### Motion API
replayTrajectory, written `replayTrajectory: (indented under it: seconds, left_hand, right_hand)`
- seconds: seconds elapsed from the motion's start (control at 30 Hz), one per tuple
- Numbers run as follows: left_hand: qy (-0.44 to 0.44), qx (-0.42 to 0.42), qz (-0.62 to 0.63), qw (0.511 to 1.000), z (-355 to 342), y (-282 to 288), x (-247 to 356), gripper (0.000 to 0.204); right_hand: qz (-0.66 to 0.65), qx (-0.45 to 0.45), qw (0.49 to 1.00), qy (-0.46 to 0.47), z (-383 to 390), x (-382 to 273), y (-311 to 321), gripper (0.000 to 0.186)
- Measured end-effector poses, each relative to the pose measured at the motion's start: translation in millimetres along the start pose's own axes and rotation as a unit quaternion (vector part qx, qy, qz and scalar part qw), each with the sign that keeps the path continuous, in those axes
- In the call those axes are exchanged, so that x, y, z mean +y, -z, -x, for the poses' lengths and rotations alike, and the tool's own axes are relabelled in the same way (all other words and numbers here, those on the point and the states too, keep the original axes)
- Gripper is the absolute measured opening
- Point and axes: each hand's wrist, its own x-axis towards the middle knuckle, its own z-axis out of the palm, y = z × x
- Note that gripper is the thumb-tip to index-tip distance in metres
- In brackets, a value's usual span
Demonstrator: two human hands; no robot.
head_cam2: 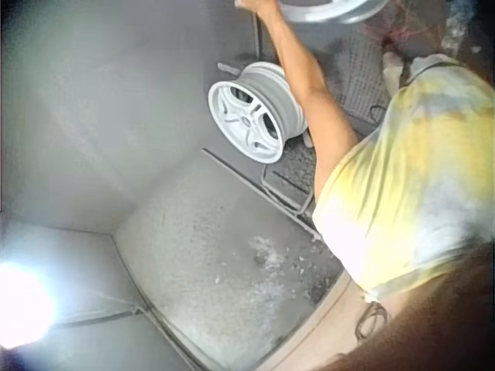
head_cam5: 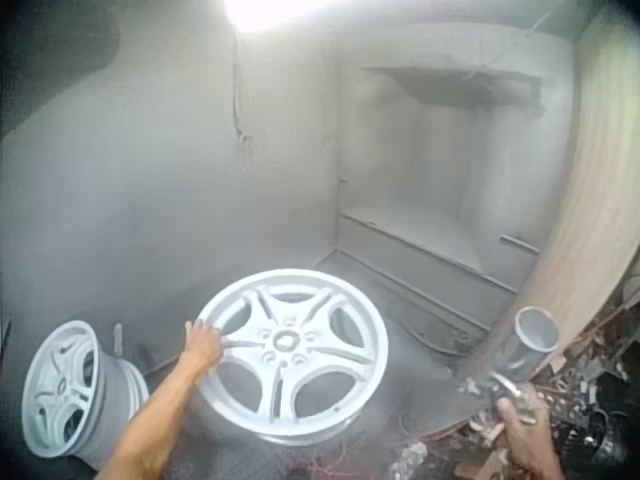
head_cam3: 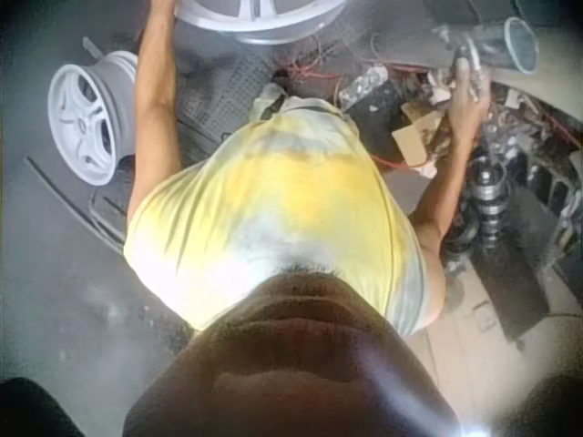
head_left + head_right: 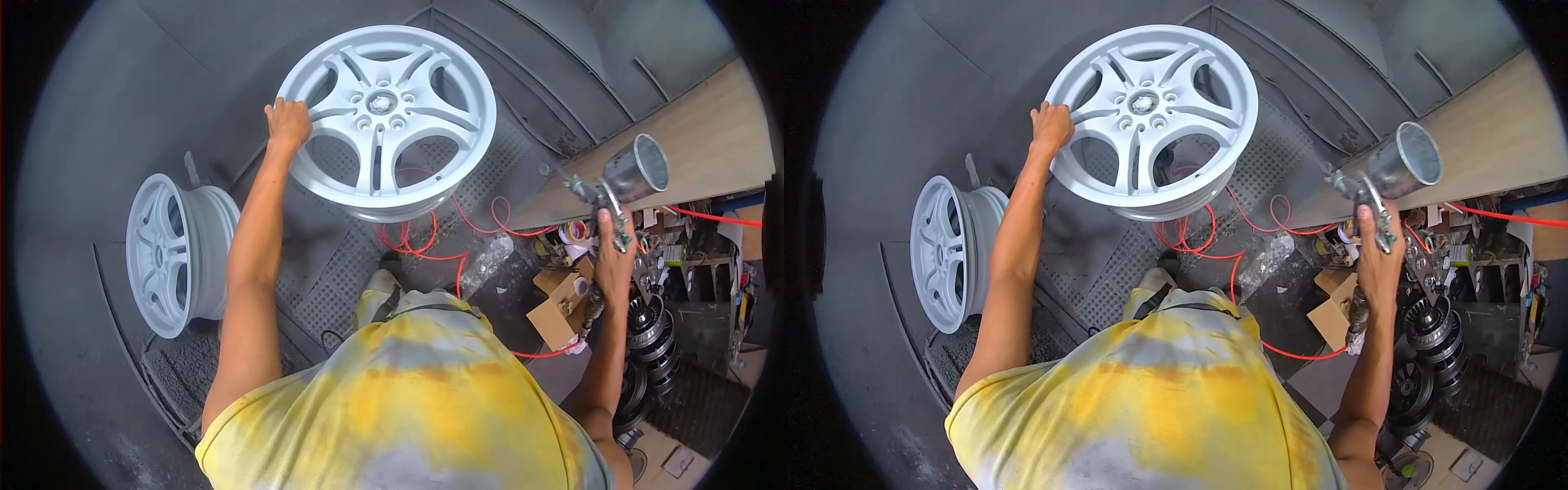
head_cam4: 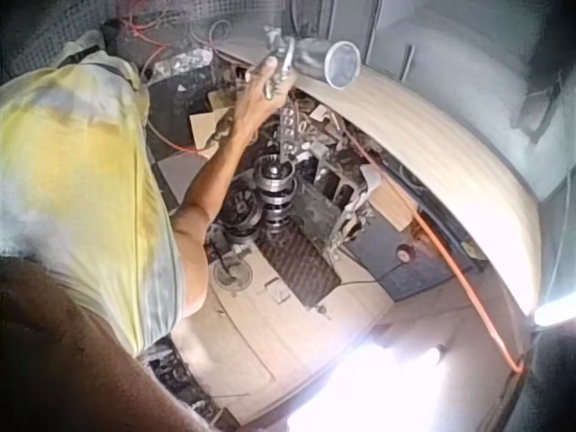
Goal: Painting car rims with a spray gun in a paint booth.
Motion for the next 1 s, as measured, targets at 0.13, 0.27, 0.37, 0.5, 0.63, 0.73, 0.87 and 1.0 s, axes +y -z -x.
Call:
replayTrajectory:
  seconds: [0.13, 0.27, 0.37, 0.5, 0.63, 0.73, 0.87, 1.0]
  left_hand:
    - [-0.01, 0.001, 0.004, 1.0, 17.0, 5.0, 6.6, 0.021]
    - [-0.02, -0.004, 0.031, 0.999, 63.4, 13.0, 24.0, 0.02]
    - [-0.02, -0.063, 0.094, 0.993, 93.2, 21.7, 55.6, 0.019]
    - [-0.122, 0.024, 0.187, 0.974, 125.3, 30.8, 102.6, 0.014]
    - [-0.138, -0.02, 0.409, 0.902, 163.1, 61.0, 107.0, 0.021]
    - [-0.145, -0.24, 0.429, 0.859, 184.0, 12.9, 71.9, 0.026]
    - [0.142, -0.283, 0.54, 0.78, 192.2, -138.1, 33.1, 0.026]
    - [0.341, -0.262, 0.753, 0.497, 174.0, -208.3, 28.1, 0.021]
  right_hand:
    - [-0.035, -0.018, 0.999, 0.005, -4.8, -37.5, 5.1, 0.028]
    - [-0.072, -0.076, 0.994, -0.016, -4.7, -94.6, -8.7, 0.027]
    - [-0.082, -0.121, 0.989, -0.004, -7.2, -122.6, -28.8, 0.028]
    - [-0.093, -0.183, 0.976, 0.067, -23.8, -143.6, -54.8, 0.029]
    - [-0.086, -0.177, 0.976, 0.095, -38.9, -153.5, -67.5, 0.029]
    - [-0.062, -0.15, 0.983, 0.09, -45.0, -159.4, -68.1, 0.029]
    - [-0.028, -0.163, 0.982, 0.092, -48.9, -162.5, -65.1, 0.029]
    - [-0.013, -0.208, 0.977, 0.049, -39.5, -173.0, -62.1, 0.03]
